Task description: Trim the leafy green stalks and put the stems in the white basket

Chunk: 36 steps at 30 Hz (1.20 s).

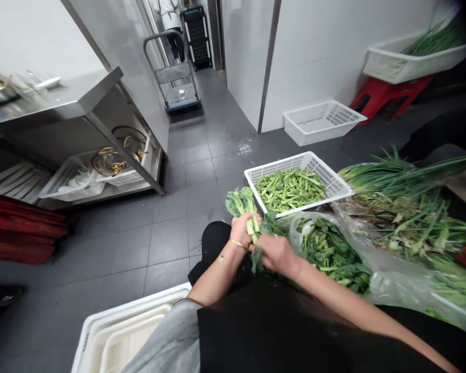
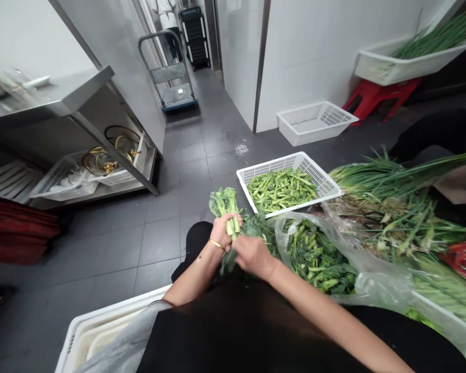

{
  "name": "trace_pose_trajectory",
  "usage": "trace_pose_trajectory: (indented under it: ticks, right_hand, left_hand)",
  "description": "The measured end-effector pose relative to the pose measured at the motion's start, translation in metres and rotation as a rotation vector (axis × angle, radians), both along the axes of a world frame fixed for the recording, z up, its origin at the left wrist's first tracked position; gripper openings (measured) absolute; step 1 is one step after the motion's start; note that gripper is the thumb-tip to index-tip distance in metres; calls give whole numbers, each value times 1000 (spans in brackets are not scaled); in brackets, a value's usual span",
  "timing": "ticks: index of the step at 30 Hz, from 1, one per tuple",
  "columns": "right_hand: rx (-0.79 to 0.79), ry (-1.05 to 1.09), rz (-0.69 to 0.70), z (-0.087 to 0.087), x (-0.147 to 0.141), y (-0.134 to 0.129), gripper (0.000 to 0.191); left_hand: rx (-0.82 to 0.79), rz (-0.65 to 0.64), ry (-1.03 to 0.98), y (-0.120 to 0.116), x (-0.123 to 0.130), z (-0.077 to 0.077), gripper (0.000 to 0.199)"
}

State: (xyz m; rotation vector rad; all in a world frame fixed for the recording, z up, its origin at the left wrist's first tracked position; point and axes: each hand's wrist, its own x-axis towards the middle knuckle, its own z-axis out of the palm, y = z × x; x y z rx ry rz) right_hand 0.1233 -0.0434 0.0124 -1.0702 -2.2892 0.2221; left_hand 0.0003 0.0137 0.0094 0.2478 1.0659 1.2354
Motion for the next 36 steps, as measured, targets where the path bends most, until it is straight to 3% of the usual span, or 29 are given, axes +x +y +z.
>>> trace_pose_trajectory:
  ticks: [1, 3, 6, 9, 11, 13, 15, 17, 19, 21, 23, 27, 30, 33, 36]
  right_hand:
    - [-32, -22, 79, -3, 2, -9, 33]
    - [-173, -134, 93, -2, 14, -13, 31]
    - [-429, -364, -89, 14, 37, 18, 27]
    - [-525, -256, -124, 40, 41, 55, 34]
    - [-447, -172, -139, 52, 30, 60, 34]
    - [-252, -182, -148, 55, 12, 44, 37]
    - [-62, -189, -55, 52, 0, 19, 38]
    - [-32, -185, 67, 48, -2, 1, 38]
    - [-162, -184, -9, 48, 7, 3, 37]
    - [-358, -131, -193, 49, 20, 21, 40]
    - [-548, 16, -272, 48, 29, 44, 44]
    - [-846, 495, -158, 37, 31, 60, 49]
    - [-920, 688, -127, 30, 29, 53, 49]
    - [-1013, 653, -45, 35, 37, 54, 48]
    - [-1023, 366, -72, 51, 48, 65, 50]
  left_hand:
    - [-4, -28, -3, 3, -7, 1, 14]
    - [36, -127, -11, 5, -20, 5, 16]
    - [95, -257, -6, -3, -27, 12, 22]
    - [150, -314, 5, -13, -20, 17, 29]
    - [170, -311, 12, -16, -14, 17, 31]
    - [146, -247, 30, -15, -11, 15, 28]
    - [67, -192, 58, -12, -11, 13, 25]
    - [19, -173, 88, -10, -11, 12, 25]
    - [69, -156, 126, -10, -9, 13, 26]
    - [193, -164, 169, -13, -4, 16, 28]
    - [280, -245, 146, -17, 0, 19, 31]
    - [272, -379, -80, -25, 1, 18, 41]
    - [178, -400, -153, -29, -2, 14, 43]
    - [165, -387, -114, -32, -2, 15, 44]
    - [236, -329, 20, -34, 1, 21, 39]
